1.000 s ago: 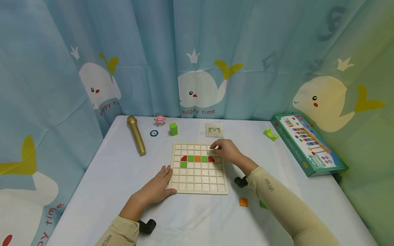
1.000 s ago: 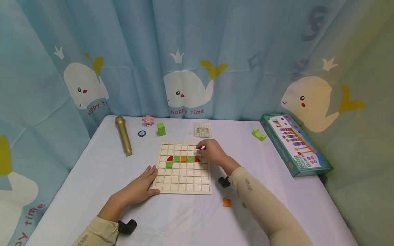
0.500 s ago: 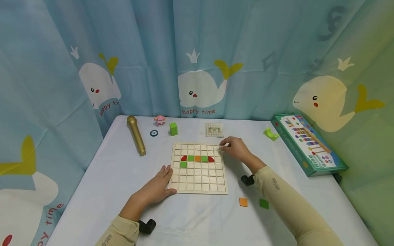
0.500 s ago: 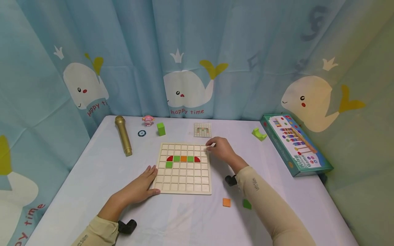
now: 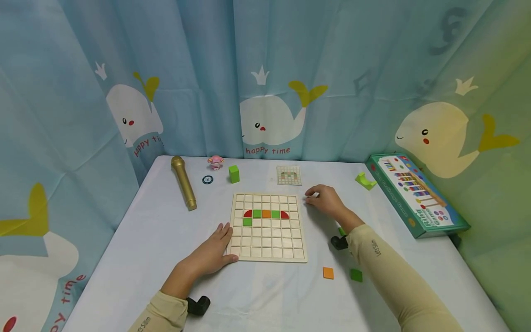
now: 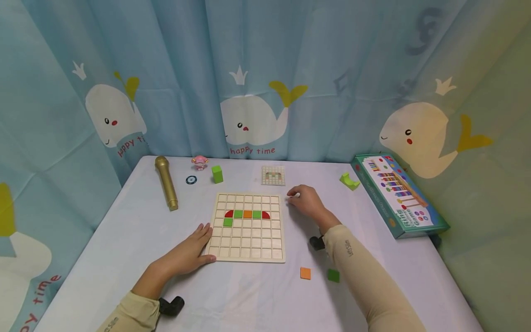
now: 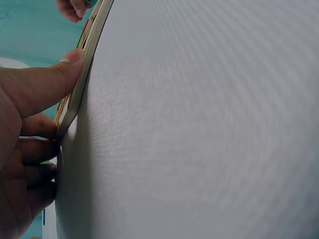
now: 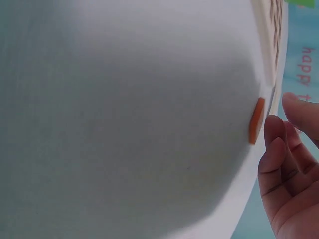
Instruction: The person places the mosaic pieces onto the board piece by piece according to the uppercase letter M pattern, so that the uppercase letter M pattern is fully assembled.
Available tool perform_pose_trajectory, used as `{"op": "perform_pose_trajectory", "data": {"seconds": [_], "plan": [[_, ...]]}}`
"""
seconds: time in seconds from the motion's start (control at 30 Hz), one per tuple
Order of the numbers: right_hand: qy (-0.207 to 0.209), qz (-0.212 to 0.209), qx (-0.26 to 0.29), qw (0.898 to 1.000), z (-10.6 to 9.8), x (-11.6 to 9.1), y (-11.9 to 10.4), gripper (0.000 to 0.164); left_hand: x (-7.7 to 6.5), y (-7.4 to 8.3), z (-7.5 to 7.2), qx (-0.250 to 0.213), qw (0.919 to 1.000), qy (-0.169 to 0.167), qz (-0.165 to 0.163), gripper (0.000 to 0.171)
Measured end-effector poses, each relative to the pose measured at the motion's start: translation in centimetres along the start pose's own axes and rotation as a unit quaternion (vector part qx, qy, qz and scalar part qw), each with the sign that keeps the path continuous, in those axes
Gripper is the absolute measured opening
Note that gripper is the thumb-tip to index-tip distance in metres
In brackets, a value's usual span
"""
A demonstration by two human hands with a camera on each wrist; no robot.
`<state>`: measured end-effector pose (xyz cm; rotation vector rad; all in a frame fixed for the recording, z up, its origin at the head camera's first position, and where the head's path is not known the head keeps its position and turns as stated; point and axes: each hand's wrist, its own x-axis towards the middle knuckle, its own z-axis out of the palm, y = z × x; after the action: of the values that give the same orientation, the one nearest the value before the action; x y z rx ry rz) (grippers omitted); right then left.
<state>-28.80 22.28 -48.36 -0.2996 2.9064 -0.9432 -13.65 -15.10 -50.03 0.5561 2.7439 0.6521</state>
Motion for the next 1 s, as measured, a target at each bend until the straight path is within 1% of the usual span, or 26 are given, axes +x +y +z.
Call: {"op": "perform_pose_trajectory", "data": {"seconds": [0.2,0.37,0.53,0.67,0.83,1.0], "plan": [[0.004,0.01,-0.007,1.0,-0.1,0.1,0.7,0.024,0.0,0.0,0.0,0.001,1.0,0.0,-0.001,0.086],[-0.006,0.017,-0.017,1.0,0.0,0.3,1.1,0.027,0.0,0.1,-0.1,0.0,1.0,-0.001,-0.001,0.086],[-0.012,0.017,-0.015,1.0,0.1,0.4,1.2,0.032,0.0,0.2,-0.1,0.0,1.0,0.0,0.0,0.086],[-0.01,0.011,-0.02,1.0,0.3,0.4,1.1,0.029,0.0,0.1,-0.1,0.001,1.0,0.0,-0.001,0.086],[0.005,-0.011,-0.03,0.999,0.4,0.3,1.1,0.023,0.0,0.2,-0.1,0.002,1.0,0.0,-0.001,0.086],[0.018,-0.01,-0.016,1.0,0.4,0.1,1.1,0.02,0.0,0.2,-0.1,0.001,1.0,0.0,-0.001,0.085]]}}
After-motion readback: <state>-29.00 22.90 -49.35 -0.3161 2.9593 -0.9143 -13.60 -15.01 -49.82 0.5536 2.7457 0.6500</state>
